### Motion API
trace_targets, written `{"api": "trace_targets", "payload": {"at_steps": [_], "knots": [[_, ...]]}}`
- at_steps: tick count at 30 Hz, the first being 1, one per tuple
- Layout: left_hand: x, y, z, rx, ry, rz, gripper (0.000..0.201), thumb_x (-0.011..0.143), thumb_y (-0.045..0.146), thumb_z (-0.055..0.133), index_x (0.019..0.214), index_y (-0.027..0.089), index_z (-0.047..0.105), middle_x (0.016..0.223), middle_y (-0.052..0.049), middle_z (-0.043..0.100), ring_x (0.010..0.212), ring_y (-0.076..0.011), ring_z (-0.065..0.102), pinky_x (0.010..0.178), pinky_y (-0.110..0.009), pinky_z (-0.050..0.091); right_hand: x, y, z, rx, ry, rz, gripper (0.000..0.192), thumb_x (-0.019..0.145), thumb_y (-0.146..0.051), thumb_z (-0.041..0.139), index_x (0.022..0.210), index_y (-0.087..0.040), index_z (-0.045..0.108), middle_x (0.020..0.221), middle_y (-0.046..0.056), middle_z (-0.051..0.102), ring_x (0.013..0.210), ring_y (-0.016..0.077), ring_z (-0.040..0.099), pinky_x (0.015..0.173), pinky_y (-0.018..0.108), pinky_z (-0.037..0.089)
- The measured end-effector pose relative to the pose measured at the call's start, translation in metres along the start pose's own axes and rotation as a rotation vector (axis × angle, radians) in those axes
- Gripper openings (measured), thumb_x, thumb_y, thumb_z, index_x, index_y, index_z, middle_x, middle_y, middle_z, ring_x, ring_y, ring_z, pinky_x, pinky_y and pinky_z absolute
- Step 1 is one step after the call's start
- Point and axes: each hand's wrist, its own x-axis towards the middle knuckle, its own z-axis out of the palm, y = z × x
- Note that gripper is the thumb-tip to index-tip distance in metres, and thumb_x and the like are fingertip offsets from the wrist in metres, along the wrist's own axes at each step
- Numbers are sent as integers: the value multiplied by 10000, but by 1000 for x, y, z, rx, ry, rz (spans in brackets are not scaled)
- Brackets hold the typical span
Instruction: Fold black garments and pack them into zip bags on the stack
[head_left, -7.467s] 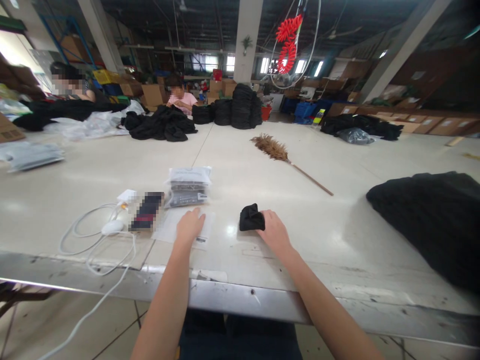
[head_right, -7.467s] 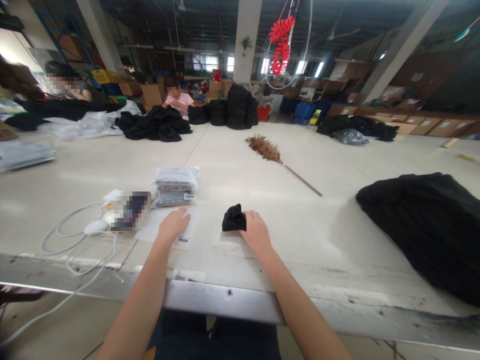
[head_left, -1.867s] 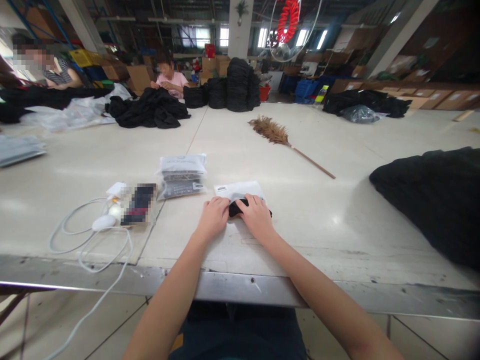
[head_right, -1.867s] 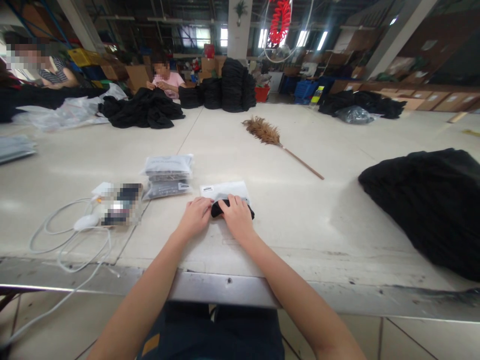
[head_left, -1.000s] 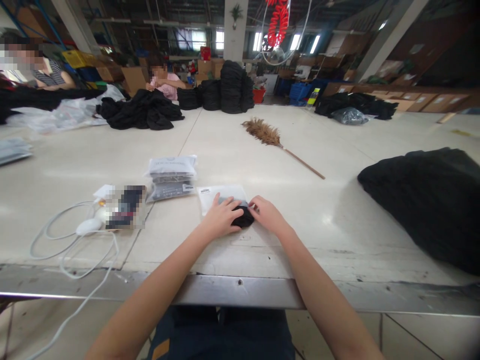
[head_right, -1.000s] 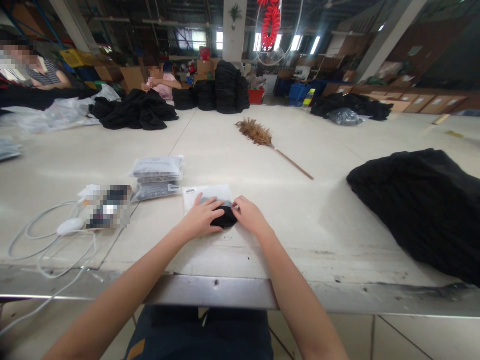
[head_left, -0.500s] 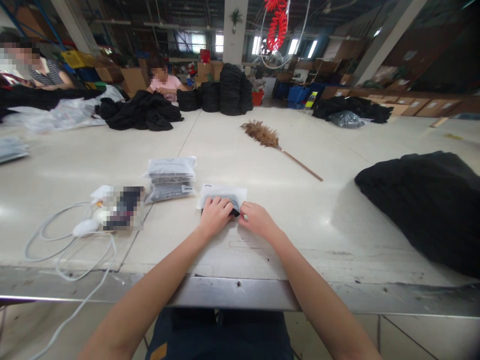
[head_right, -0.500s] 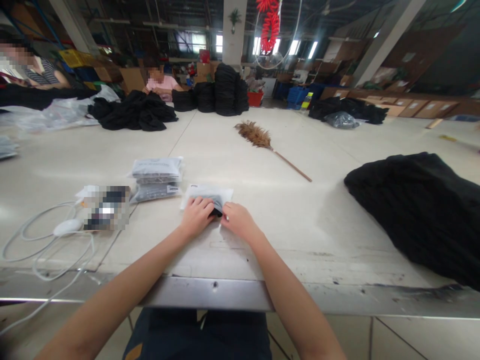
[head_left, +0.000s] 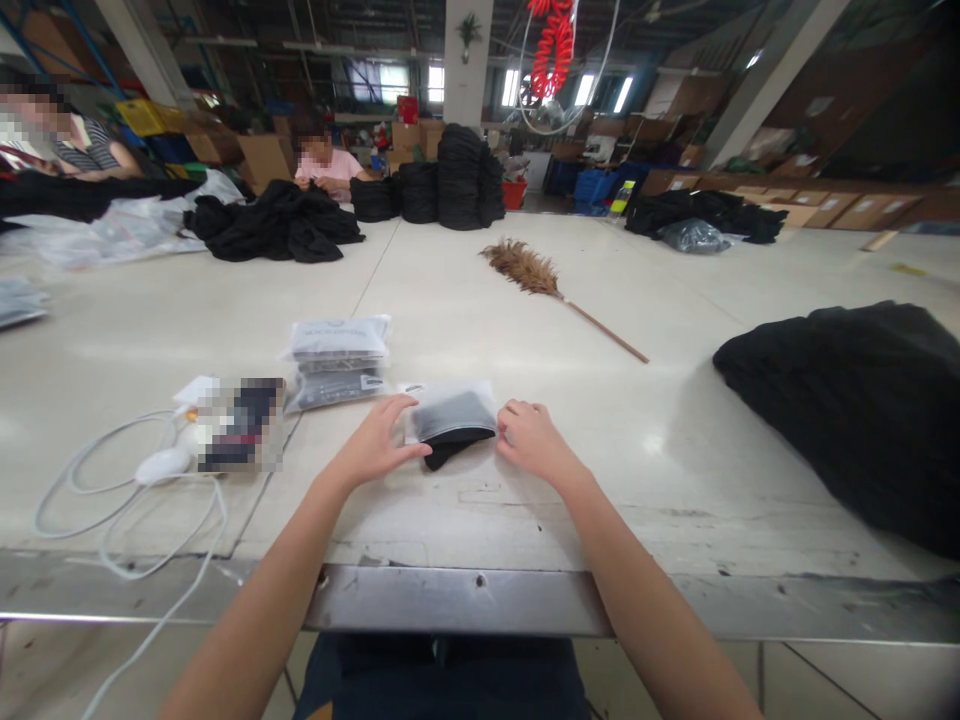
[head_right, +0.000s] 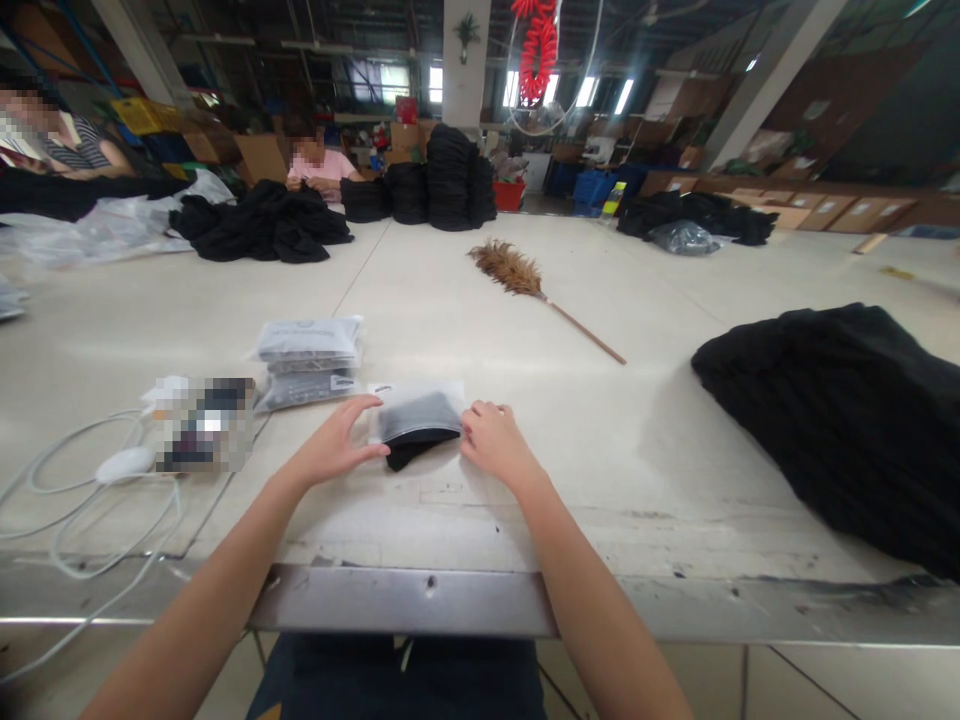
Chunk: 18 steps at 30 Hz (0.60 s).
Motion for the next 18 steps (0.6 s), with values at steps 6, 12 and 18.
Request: {"api": "trace_targets", "payload": {"at_steps": [6, 12, 18], "knots": [[-27, -7, 12, -190, 182, -413, 349, 934, 511, 465, 1088, 209, 546, 810, -27, 683, 701, -204, 644, 693, -322, 475, 0, -29, 0, 81, 169, -37, 494, 804, -470, 704, 1172, -182, 543, 1299, 153, 563, 1241, 320, 482, 1102, 558, 252], [-20, -8, 29, -446, 139, -408, 429, 886, 405, 553, 1255, 204, 466, 725, 12, 693, 689, -185, 654, 719, -297, 460, 32, -64, 23, 107, 151, -266, 601, 845, -402, 698, 1365, -206, 470, 1416, 151, 511, 1289, 325, 461, 1111, 577, 290], [-16, -6, 32, -576, 250, -454, 280, 890, 296, 472, 1154, 210, 501, 638, 52, 600, 547, -135, 554, 578, -237, 403, 52, -64, 29, 174, 177, -316, 473, 831, -384, 714, 1239, -181, 585, 1258, 153, 621, 1138, 320, 546, 970, 503, 455]]}}
